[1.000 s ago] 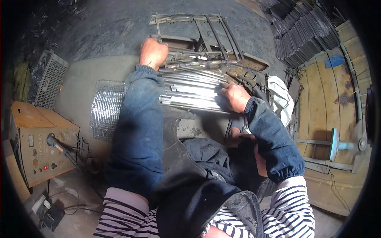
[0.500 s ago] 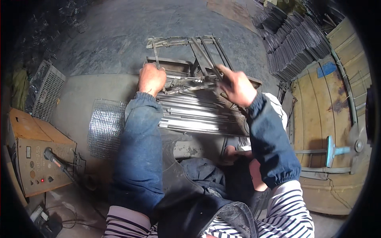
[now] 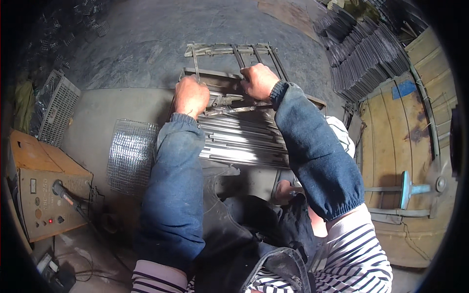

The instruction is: Welding metal wire grates using a spot welding tool.

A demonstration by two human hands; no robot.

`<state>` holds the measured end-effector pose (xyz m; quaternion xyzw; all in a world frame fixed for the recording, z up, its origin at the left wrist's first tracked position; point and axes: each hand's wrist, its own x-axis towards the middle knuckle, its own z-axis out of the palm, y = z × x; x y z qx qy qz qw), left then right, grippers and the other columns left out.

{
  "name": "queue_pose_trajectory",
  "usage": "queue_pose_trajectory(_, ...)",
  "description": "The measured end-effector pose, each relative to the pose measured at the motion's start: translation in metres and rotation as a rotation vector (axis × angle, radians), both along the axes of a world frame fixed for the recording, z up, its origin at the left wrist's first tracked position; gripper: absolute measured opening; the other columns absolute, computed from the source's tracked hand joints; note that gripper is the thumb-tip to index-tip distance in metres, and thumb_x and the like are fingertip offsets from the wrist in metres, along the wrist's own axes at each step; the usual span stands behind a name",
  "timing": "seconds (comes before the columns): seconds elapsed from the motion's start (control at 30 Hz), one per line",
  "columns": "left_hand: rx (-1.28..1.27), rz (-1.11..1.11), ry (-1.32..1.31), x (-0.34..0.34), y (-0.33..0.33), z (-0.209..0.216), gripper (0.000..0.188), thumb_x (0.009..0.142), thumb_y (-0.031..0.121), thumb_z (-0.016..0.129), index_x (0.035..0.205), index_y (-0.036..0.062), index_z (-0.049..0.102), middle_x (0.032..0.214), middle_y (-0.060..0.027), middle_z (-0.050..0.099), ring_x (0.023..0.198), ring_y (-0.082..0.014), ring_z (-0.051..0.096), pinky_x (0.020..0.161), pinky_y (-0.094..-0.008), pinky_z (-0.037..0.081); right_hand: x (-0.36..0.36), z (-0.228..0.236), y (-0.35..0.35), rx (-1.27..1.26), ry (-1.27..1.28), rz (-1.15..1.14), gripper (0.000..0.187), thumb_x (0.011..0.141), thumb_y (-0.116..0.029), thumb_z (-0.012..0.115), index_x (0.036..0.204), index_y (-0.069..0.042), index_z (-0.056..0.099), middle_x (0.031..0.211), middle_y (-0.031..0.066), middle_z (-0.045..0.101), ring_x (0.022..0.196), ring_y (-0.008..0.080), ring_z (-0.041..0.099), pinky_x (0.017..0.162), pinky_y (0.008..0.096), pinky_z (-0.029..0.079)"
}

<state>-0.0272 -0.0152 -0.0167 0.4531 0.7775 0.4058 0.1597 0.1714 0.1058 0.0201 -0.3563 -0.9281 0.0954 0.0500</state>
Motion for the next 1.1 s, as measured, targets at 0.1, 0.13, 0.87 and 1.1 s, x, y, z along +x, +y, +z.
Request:
queue_pose_trajectory(0.1,-0.066,-0.007,-0.028,0.003,-0.003,0.0,0.032,0.084,0.015,0.06,0.105,-0.0071,0.071,0.105,-0.0342,0.068,0.106,-0.0491,0.065,0.093,-0.0513,0.051,0.002,-0.012,-0.004,0.061,-0.002,0.049,0.022,0.084,-0.02,0.068,0.094,-0.001,0.071,0.091,0.0274,0.07,0.091,0.0468,0.068,0.082,0.0529,0.057)
queue_pose_trajectory(0.13,-0.093,-0.01,-0.041,0.004,-0.004,0.0,0.033,0.085,0.015,0.061,0.107,-0.0086,0.07,0.104,-0.0335,0.069,0.106,-0.0474,0.066,0.094,-0.0485,0.051,0.004,-0.015,0.002,0.056,0.044,0.065,0.021,0.084,-0.02,0.067,0.095,-0.002,0.071,0.091,0.0269,0.07,0.091,0.0465,0.069,0.082,0.053,0.057)
queue_pose_trajectory(0.87,-0.059,0.009,-0.052,-0.001,0.003,-0.002,0.036,0.083,0.019,0.062,0.103,-0.0092,0.072,0.106,-0.0345,0.068,0.106,-0.0481,0.066,0.095,-0.0487,0.053,0.115,-0.06,-0.132,-0.191,-0.113,0.248,0.028,0.083,-0.021,0.072,0.102,-0.001,0.067,0.101,0.02,0.066,0.094,0.0426,0.067,0.081,0.0506,0.055)
queue_pose_trajectory(1.1,-0.049,-0.001,-0.021,-0.003,0.003,0.003,0.036,0.083,0.018,0.061,0.102,-0.0104,0.072,0.106,-0.0353,0.068,0.106,-0.0485,0.066,0.095,-0.0498,0.053,0.121,-0.059,-0.13,-0.059,-0.032,0.263,0.024,0.084,-0.013,0.067,0.102,0.001,0.059,0.102,0.0179,0.06,0.105,0.0388,0.057,0.087,0.0487,0.052)
